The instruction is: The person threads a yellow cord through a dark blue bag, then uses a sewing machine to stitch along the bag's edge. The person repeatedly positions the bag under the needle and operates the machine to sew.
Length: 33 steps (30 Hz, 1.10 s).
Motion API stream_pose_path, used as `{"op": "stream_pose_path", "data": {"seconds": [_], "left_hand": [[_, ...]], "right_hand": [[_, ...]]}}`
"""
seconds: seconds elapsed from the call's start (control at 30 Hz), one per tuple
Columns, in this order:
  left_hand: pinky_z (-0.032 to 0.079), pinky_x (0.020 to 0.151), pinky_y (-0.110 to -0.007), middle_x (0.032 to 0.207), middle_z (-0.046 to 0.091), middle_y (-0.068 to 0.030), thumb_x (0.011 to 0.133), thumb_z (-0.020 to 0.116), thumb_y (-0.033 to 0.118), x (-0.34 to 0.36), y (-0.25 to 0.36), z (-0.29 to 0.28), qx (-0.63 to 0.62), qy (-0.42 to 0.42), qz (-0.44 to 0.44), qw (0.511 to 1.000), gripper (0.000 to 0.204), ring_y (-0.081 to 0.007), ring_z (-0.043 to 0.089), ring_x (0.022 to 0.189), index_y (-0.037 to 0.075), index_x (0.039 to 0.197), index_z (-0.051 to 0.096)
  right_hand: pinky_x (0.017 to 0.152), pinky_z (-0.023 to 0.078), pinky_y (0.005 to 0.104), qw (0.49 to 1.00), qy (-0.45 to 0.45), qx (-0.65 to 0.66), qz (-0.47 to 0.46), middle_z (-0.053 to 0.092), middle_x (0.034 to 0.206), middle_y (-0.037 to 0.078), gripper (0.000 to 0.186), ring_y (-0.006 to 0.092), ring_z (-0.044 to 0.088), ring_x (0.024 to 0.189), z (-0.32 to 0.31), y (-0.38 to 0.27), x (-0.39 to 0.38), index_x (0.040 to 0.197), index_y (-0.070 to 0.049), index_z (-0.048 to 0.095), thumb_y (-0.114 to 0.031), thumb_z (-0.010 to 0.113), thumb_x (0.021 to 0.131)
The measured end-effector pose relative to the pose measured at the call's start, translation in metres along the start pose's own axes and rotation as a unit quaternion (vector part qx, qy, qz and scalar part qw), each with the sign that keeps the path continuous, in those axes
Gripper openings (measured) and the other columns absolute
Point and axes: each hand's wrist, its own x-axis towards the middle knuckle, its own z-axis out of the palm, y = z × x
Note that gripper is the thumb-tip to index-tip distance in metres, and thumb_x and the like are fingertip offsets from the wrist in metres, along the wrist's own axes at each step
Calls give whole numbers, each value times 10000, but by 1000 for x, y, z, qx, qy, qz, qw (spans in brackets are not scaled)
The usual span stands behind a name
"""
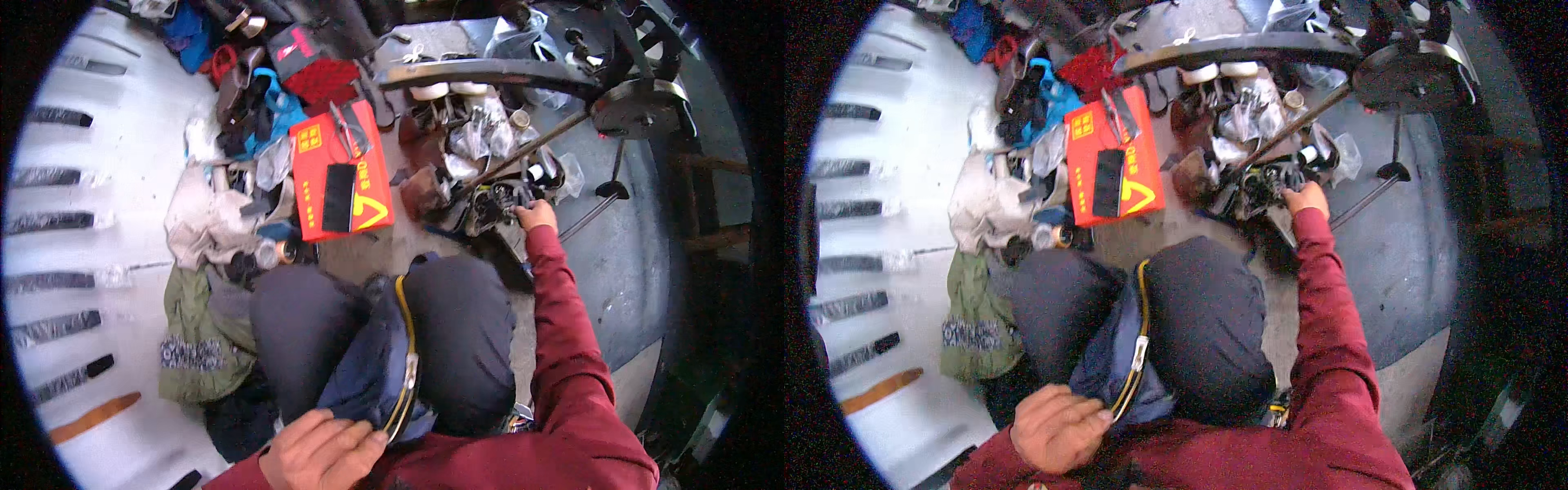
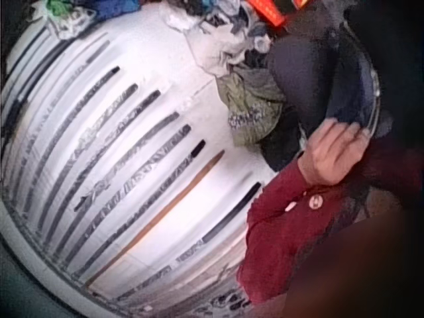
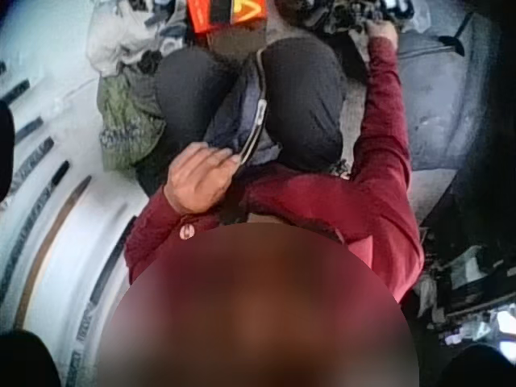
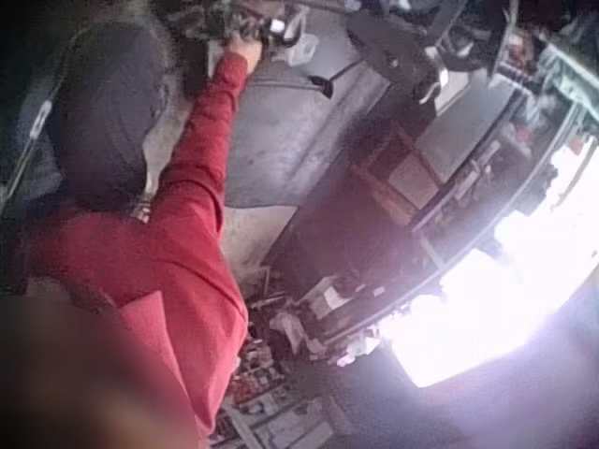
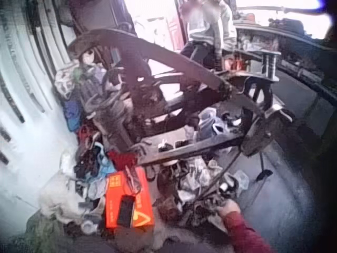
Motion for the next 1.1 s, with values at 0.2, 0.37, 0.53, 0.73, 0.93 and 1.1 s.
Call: {"op": "stream_pose_path", "data": {"seconds": [0.2,0.37,0.53,0.73,0.93,1.1], "left_hand": [[554,639,-381,862,744,-118,832,743,83,-14,10,8,15,73,49,996,186,-241,716,688,75,1012,694],[482,623,-308,869,706,-114,840,739,151,-19,11,3,59,77,147,984,185,-186,669,718,37,984,717],[457,582,-297,861,702,-123,814,755,138,-24,22,1,77,78,169,979,198,-191,670,718,19,966,715],[468,574,-307,863,698,-142,792,770,104,-36,25,4,66,103,172,977,230,-206,674,718,-1,986,705],[472,575,-308,871,694,-146,806,770,80,-40,27,2,59,109,170,978,215,-213,666,708,-7,985,688],[471,559,-305,860,681,-138,808,763,61,-35,27,-1,68,116,188,973,197,-207,649,693,-1,979,685]], "right_hand": [[602,481,312,912,-87,390,-93,611,792,35,351,145,575,646,-96,38,-132,1057,-13,632,-233,821,858],[652,491,262,866,-88,464,-163,622,914,44,294,132,580,715,-191,38,-279,1132,-26,576,-131,732,906],[595,443,243,672,-536,511,2,574,791,-5,575,100,563,691,-248,42,-359,1130,-17,626,-518,754,879],[627,408,248,541,-705,432,-155,542,790,-10,870,91,508,702,-248,30,-392,1120,-8,613,-831,581,842],[597,405,254,509,-741,401,-176,527,769,-3,821,97,508,661,-241,21,-390,1123,4,600,-786,529,914],[591,417,259,480,-736,424,-218,518,757,0,818,99,519,654,-233,9,-388,1144,12,593,-774,511,932]]}}
